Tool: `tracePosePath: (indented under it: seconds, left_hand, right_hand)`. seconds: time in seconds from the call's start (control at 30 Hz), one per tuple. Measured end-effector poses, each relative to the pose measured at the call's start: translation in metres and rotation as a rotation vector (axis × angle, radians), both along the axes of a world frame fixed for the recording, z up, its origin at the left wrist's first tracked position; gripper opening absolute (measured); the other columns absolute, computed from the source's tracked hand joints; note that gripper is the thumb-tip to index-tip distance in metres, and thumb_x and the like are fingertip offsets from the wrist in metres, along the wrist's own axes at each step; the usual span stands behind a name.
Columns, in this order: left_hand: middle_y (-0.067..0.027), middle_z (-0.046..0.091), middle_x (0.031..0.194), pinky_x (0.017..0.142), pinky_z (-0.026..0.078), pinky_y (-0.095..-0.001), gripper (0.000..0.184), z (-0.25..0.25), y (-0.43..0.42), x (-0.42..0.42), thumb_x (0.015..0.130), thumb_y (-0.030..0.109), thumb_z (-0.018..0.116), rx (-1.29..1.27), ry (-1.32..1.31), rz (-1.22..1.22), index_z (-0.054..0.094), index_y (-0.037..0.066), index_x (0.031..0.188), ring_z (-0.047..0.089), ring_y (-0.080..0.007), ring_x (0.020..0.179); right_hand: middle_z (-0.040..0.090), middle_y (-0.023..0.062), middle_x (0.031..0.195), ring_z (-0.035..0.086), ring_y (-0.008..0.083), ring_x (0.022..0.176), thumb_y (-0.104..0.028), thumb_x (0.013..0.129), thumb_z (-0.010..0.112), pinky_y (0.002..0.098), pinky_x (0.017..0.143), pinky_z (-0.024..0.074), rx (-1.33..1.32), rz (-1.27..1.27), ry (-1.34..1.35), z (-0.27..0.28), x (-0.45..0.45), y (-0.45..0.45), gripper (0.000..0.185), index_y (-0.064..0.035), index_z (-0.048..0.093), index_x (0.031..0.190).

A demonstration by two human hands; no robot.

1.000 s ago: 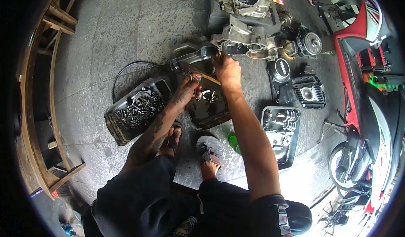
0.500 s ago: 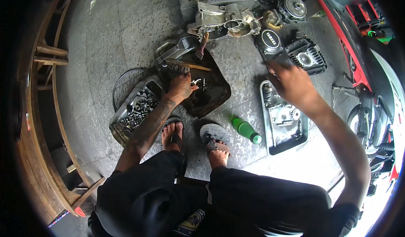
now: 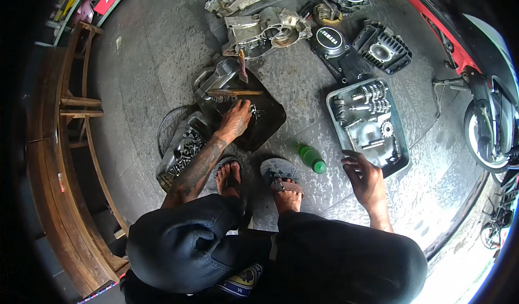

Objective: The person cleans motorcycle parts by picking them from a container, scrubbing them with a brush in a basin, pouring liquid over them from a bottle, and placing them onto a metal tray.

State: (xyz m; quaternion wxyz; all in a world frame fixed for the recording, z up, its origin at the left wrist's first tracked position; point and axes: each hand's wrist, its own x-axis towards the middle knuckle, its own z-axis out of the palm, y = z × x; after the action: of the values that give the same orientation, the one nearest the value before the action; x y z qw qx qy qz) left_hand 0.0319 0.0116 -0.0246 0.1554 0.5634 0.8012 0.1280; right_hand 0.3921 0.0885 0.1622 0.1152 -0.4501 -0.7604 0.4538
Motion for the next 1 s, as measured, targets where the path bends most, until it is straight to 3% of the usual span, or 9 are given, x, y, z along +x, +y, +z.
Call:
tracePosePath:
  seconds: [0.1, 0.23, 0.27, 0.43, 0.53, 0.63, 0.67, 0.83, 1.0]
  left_hand:
    - [-0.0227, 0.053, 0.11, 0.088, 0.042, -0.0503, 0.046, -0.021, 0.006, -0.002, 0.08, 0.006, 0.055, -0.024, -0.032, -0.098, 0.038, 0.01, 0.122, 0.049, -0.0449, 0.105]
    - [-0.0235, 0.045, 0.119, 0.093, 0.038, -0.0473, 0.053, -0.015, 0.011, 0.002, 0.074, 0.006, 0.061, 0.058, -0.233, -0.1, 0.037, 0.006, 0.121, 0.042, -0.0421, 0.114]
    - [-0.0248, 0.04, 0.124, 0.095, 0.036, -0.0465, 0.06, -0.014, 0.014, 0.003, 0.072, 0.015, 0.069, -0.052, -0.228, -0.048, 0.037, 0.004, 0.122, 0.038, -0.0426, 0.117]
    - [-0.0273, 0.039, 0.122, 0.097, 0.034, -0.0473, 0.068, -0.027, 0.018, 0.004, 0.073, 0.031, 0.073, -0.032, -0.042, -0.123, 0.038, -0.003, 0.121, 0.037, -0.0462, 0.116]
    - [-0.0267, 0.039, 0.125, 0.096, 0.036, -0.0478, 0.06, -0.037, 0.02, 0.009, 0.077, 0.026, 0.07, 0.003, 0.16, -0.154, 0.041, -0.004, 0.121, 0.037, -0.0448, 0.117]
    - [-0.0238, 0.04, 0.127, 0.097, 0.034, -0.0498, 0.063, -0.018, 0.023, 0.021, 0.075, 0.027, 0.069, -0.139, 0.19, -0.192, 0.042, -0.004, 0.123, 0.037, -0.0399, 0.118]
    - [-0.0255, 0.039, 0.128, 0.094, 0.039, -0.0476, 0.058, -0.009, 0.023, 0.026, 0.075, 0.019, 0.069, -0.114, 0.217, -0.2, 0.042, -0.005, 0.121, 0.038, -0.042, 0.118]
    - [-0.0239, 0.04, 0.128, 0.094, 0.04, -0.0456, 0.059, -0.011, 0.028, 0.016, 0.073, 0.015, 0.069, -0.154, 0.199, -0.298, 0.042, -0.004, 0.123, 0.041, -0.0392, 0.116]
    - [-0.0173, 0.047, 0.112, 0.086, 0.043, -0.0434, 0.038, -0.019, 0.02, 0.008, 0.077, 0.013, 0.063, -0.012, 0.419, -0.45, 0.049, 0.001, 0.11, 0.044, -0.0339, 0.109]
  right_hand:
    - [0.068, 0.0117, 0.094, 0.067, 0.0198, 0.089, -0.003, 0.086, 0.057, 0.0294, 0.072, 0.0538, -0.045, -0.07, 0.048, -0.01, 0.01, -0.007, 0.027, -0.0037, 0.057, 0.114]
    - [0.068, 0.0117, 0.091, 0.067, 0.0187, 0.087, -0.006, 0.088, 0.056, 0.0292, 0.076, 0.0526, -0.145, -0.22, 0.088, -0.017, 0.017, -0.019, 0.024, -0.0027, 0.058, 0.112]
    - [0.068, 0.0116, 0.091, 0.067, 0.0188, 0.086, -0.006, 0.089, 0.056, 0.0291, 0.075, 0.0525, -0.169, -0.235, 0.091, -0.019, 0.018, -0.023, 0.024, -0.0025, 0.058, 0.112]
    - [0.068, 0.0121, 0.089, 0.068, 0.0199, 0.085, -0.008, 0.089, 0.056, 0.03, 0.073, 0.0521, -0.202, -0.245, 0.131, -0.03, 0.026, -0.04, 0.023, -0.0021, 0.058, 0.112]
    - [0.068, 0.0127, 0.088, 0.067, 0.0206, 0.086, -0.007, 0.088, 0.057, 0.0307, 0.074, 0.0523, -0.23, -0.245, 0.149, -0.038, 0.027, -0.05, 0.024, -0.0022, 0.057, 0.112]
    - [0.068, 0.0127, 0.091, 0.068, 0.023, 0.086, -0.007, 0.087, 0.058, 0.0313, 0.074, 0.0527, -0.214, -0.225, 0.146, -0.045, 0.028, -0.055, 0.024, -0.0045, 0.058, 0.111]
    - [0.068, 0.0126, 0.09, 0.068, 0.0235, 0.085, -0.008, 0.087, 0.058, 0.0317, 0.074, 0.0527, -0.208, -0.212, 0.127, -0.044, 0.028, -0.057, 0.024, -0.0052, 0.058, 0.111]
    - [0.068, 0.012, 0.089, 0.068, 0.0254, 0.083, -0.011, 0.087, 0.059, 0.0327, 0.073, 0.0522, -0.197, -0.19, 0.11, -0.055, 0.027, -0.062, 0.023, -0.0069, 0.059, 0.11]
    - [0.068, 0.0129, 0.086, 0.067, 0.0277, 0.082, -0.014, 0.086, 0.06, 0.0347, 0.072, 0.0517, -0.197, -0.214, 0.128, -0.06, 0.028, -0.068, 0.023, -0.0063, 0.06, 0.108]
